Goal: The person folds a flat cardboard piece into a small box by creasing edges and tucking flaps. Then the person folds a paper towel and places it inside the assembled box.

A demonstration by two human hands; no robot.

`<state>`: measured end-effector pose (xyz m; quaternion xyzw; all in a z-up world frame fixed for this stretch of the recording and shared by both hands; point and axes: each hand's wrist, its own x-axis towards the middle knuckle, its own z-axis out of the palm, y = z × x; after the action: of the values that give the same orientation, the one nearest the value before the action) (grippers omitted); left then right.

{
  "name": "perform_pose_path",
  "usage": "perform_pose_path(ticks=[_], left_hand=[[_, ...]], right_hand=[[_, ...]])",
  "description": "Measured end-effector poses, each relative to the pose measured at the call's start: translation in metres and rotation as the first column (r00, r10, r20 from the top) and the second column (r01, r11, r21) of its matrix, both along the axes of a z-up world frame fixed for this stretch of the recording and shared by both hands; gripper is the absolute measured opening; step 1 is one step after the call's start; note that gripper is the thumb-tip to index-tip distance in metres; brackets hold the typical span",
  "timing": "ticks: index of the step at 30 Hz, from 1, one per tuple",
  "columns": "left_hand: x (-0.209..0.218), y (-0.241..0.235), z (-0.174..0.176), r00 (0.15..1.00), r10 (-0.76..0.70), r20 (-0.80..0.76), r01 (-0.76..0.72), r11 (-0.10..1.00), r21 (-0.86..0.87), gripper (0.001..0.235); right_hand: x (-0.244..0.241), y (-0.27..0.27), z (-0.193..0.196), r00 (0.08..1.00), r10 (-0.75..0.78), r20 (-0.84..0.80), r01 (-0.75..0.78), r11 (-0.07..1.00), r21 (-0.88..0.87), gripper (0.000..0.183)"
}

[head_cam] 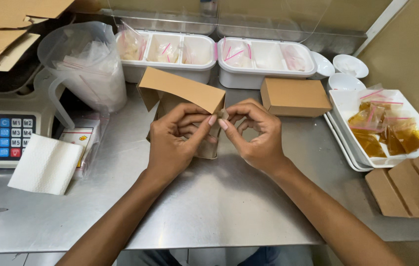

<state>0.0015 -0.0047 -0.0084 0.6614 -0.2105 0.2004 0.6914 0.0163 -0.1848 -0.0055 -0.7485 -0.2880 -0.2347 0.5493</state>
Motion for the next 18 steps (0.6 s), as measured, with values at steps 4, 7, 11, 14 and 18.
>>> perform_pose_path(ticks=[4,7,11,14,18], left_hand=[[0.0014,0.0009,-0.0017,1.000,0.011,0.000,-0.011,1.000,0.013,0.012],[0.0031,0.0025,-0.0023,0.992,0.114,0.056,-0.118,0.991,0.066,0.011],[0.0028,0.0039,-0.0049,0.977,0.171,0.124,-0.184,0.978,0.098,0.013],[0.0032,0.0040,-0.0066,0.981,0.152,0.122,-0.165,0.981,0.101,0.014],[0.0033,0.0041,-0.0029,0.979,0.145,0.142,-0.161,0.982,0.104,0.013]], right_hand=[[0.0040,-0.0024,-0.0085,1.000,0.008,-0.017,-0.007,0.999,0.039,0.017],[0.0036,-0.0005,-0.0072,1.000,0.013,-0.017,-0.013,0.999,0.036,0.013],[0.0038,0.0006,-0.0077,1.000,0.003,-0.012,-0.003,1.000,0.031,0.013],[0.0033,0.0012,-0.0067,1.000,-0.009,0.004,0.009,1.000,0.015,0.014],[0.0014,0.0026,-0.0011,0.999,-0.017,0.037,0.017,1.000,0.014,0.013]])
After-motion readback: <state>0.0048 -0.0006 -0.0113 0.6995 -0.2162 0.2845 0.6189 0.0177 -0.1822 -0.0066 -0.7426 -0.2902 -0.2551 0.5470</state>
